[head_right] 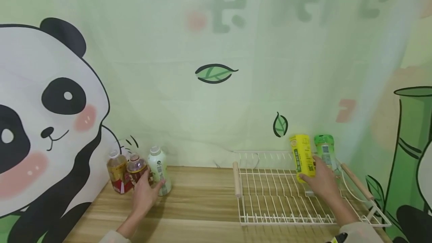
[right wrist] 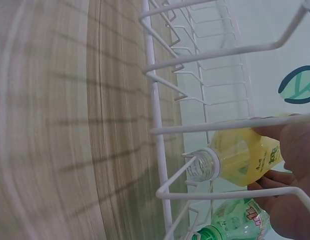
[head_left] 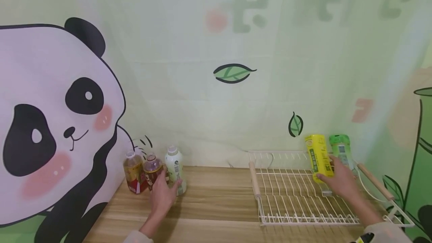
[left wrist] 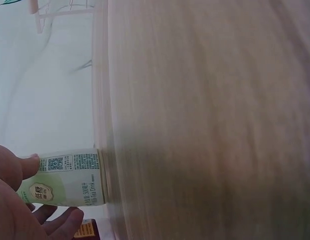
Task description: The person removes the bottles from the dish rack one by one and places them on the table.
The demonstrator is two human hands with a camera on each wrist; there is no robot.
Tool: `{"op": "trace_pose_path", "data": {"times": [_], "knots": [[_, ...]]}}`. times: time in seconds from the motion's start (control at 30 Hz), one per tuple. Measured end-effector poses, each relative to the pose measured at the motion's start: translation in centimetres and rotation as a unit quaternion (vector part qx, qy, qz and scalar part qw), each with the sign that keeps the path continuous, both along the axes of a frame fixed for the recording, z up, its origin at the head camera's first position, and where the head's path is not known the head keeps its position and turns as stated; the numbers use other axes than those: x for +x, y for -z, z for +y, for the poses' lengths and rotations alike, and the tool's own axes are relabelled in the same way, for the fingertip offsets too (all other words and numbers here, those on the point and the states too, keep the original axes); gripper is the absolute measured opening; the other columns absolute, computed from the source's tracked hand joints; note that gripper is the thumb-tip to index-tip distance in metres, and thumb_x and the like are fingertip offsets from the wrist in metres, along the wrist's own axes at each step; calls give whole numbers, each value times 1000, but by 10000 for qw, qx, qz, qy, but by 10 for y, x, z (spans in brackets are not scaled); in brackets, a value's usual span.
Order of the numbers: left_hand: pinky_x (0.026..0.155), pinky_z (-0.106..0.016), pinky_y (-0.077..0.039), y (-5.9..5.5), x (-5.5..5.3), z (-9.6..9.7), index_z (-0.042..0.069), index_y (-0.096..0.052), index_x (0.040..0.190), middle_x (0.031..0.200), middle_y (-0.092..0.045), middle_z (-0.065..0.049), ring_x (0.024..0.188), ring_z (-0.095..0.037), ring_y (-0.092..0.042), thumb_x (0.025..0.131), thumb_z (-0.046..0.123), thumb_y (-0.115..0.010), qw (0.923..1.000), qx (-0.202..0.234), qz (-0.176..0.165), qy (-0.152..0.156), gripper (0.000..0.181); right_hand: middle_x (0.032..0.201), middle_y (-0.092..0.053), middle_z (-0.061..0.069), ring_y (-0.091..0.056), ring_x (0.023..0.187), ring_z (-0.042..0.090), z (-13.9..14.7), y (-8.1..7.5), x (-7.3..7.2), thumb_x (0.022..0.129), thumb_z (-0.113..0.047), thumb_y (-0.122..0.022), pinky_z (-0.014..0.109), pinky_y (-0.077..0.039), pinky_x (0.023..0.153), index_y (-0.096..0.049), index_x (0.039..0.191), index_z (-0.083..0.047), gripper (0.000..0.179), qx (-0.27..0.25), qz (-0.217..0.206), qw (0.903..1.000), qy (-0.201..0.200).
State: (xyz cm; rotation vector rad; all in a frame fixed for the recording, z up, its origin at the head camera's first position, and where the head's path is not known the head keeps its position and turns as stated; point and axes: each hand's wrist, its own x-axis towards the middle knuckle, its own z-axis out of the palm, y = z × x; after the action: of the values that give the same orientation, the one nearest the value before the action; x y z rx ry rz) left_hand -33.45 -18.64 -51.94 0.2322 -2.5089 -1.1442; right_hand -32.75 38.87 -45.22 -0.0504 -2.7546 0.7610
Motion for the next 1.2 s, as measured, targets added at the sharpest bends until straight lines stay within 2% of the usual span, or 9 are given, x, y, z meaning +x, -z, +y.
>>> {"op": "trace_pose_path", "data": {"times": [0.2, 0.37, 0.5, 0.73, 0.97, 1.07, 1.2], "knots": [[106, -67, -47, 4, 3, -2, -2, -37, 160, 153, -49, -29, 132, -49, -55, 99, 29, -77, 9999, -59, -73, 86, 79, 144, -39, 50, -58, 115, 59, 1, 0, 0, 97, -26, -78, 61, -58, 83, -20, 157, 18, 95, 98, -253, 9996, 7], [106, -70, -45, 8, 5, -6, -4, -37, 159, 151, -51, -31, 131, -49, -55, 99, 32, -75, 9992, -175, -267, 236, 79, 135, -47, 49, -65, 99, 51, 4, 4, -3, 96, -28, -78, 50, -59, 70, -25, 154, 20, 92, 230, -173, 9996, -81], [105, -69, -46, 8, 7, -9, -6, -38, 157, 147, -52, -33, 129, -50, -56, 98, 35, -76, 9980, -217, -410, 426, 80, 131, -48, 49, -64, 95, 47, 5, 8, -4, 97, -28, -77, 51, -58, 70, -23, 153, 22, 92, 284, -132, 9995, -81], [109, -69, -44, 0, 15, -11, -15, -39, 151, 145, -49, -40, 131, -56, -52, 98, 35, -77, 9952, -331, -599, 693, 82, 131, -48, 50, -63, 99, 51, 2, 9, -2, 97, -24, -76, 58, -57, 74, -23, 153, 22, 90, 272, 69, 9995, -120], [113, -69, -39, -9, 26, -15, -18, -34, 152, 147, -44, -43, 135, -59, -47, 98, 35, -77, 9932, -350, -627, 912, 87, 135, -46, 50, -61, 106, 55, -5, 0, 2, 98, -26, -76, 60, -58, 78, -23, 154, 20, 90, 93, 176, 9996, -179], [115, -69, -37, -17, 29, -17, -18, -33, 153, 149, -44, -42, 137, -59, -45, 99, 35, -75, 9922, -486, -612, 972, 87, 139, -45, 48, -58, 113, 58, -11, -5, 4, 98, -29, -77, 65, -56, 85, -24, 155, 19, 92, 28, 181, 9995, -266], [113, -69, -40, -31, 31, -18, -17, -39, 150, 145, -51, -40, 134, -56, -51, 100, 36, -74, 9900, -758, -501, 1079, 81, 141, -47, 46, -57, 117, 58, -23, -15, 8, 96, -30, -80, 68, -55, 88, -29, 155, 17, 90, -87, 332, 9980, -532]]}}
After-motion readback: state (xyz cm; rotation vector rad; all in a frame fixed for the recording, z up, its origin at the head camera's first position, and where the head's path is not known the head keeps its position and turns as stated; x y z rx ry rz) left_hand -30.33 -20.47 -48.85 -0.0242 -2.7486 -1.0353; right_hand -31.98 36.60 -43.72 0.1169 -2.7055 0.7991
